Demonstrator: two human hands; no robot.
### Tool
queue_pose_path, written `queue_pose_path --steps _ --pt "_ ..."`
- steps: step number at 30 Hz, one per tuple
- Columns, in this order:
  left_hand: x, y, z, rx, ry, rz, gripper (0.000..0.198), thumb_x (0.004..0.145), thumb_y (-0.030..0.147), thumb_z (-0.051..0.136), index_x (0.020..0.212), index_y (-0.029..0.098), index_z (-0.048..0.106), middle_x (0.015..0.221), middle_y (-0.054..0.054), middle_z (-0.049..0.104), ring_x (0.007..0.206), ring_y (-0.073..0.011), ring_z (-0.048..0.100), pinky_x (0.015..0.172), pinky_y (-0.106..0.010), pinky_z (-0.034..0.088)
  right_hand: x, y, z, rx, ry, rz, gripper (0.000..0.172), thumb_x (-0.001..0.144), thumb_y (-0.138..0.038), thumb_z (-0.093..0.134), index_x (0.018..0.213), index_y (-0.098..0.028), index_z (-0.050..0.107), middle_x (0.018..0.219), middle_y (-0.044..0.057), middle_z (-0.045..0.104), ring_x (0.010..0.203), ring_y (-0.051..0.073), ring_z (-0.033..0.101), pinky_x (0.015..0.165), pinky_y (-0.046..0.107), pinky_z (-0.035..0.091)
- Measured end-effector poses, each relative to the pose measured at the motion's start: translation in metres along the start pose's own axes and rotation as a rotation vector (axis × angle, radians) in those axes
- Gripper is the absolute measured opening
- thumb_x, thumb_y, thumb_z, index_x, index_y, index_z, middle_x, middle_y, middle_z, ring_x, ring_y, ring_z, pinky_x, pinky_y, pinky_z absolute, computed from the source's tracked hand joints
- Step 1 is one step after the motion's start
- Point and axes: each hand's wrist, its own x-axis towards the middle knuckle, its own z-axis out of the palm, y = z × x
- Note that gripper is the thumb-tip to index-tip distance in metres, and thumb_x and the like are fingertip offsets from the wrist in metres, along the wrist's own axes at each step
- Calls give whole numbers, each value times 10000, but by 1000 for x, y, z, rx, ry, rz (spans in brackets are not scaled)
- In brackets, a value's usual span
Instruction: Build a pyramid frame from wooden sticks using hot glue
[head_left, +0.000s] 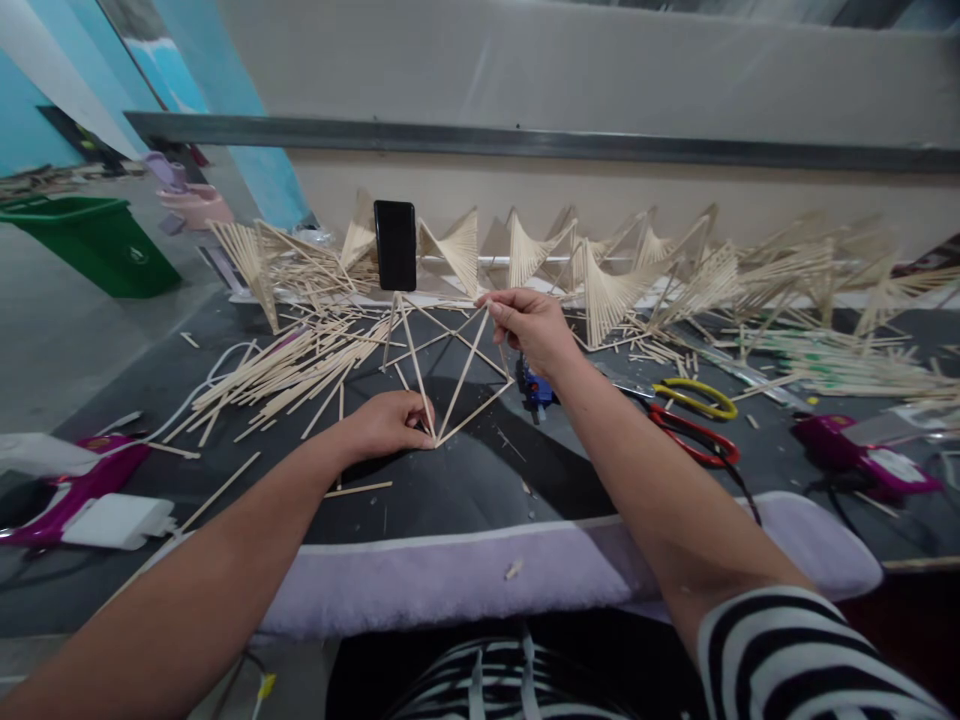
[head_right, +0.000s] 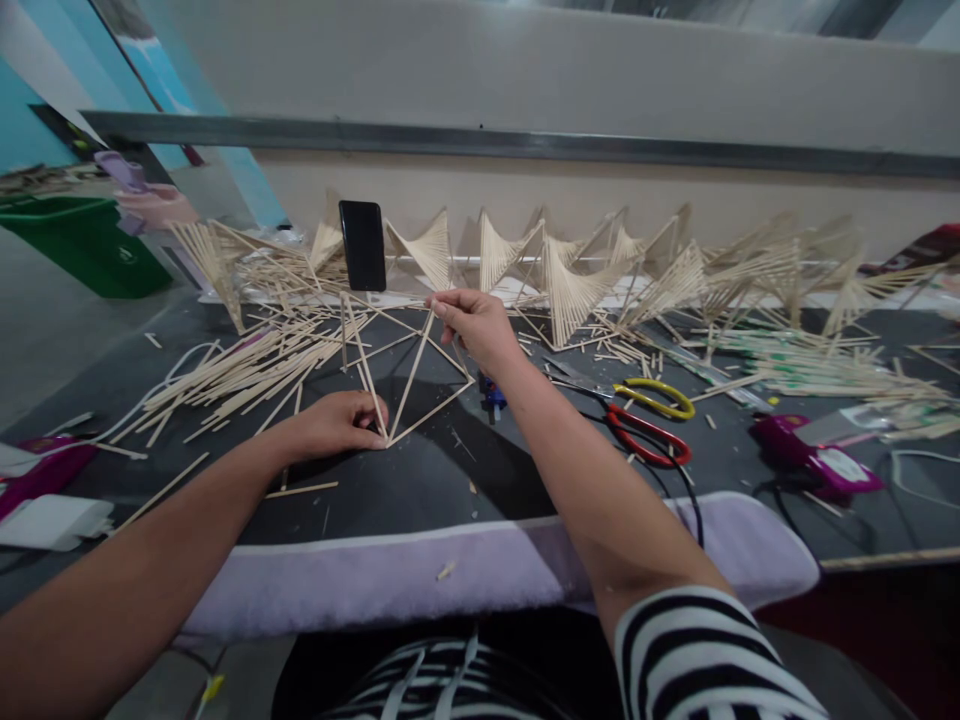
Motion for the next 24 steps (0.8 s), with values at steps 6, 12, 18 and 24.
queue_pose_path --steps 6,12,18,24 --pt "1 -3 1 8 -3 26 280 645 400 656 798 168 624 654 35 496 614 -114 464 562 -212 315 1 3 2 35 19 -37 253 690 -381 661 818 -163 656 460 -56 487 390 52 434 345 176 226" --pt "0 -1 0 8 -9 2 292 639 405 662 802 167 621 652 37 486 613 -113 463 550 -205 306 5 7 3 56 38 -47 242 673 -365 668 802 -161 646 538 -47 549 395 39 424 359 177 273" --pt "-1 3 -1 2 -7 -12 311 639 417 652 813 163 614 656 38 483 617 -115 465 560 -204 313 8 10 3 113 36 -65 236 657 -349 682 783 -154 639 567 -43 572 380 30 413 357 177 287" --pt "0 1 0 -3 -10 1 298 638 403 661 805 161 617 665 35 492 627 -116 465 577 -206 324 8 10 3 108 46 -60 242 652 -349 684 788 -151 650 536 -44 560 383 37 408 357 182 293"
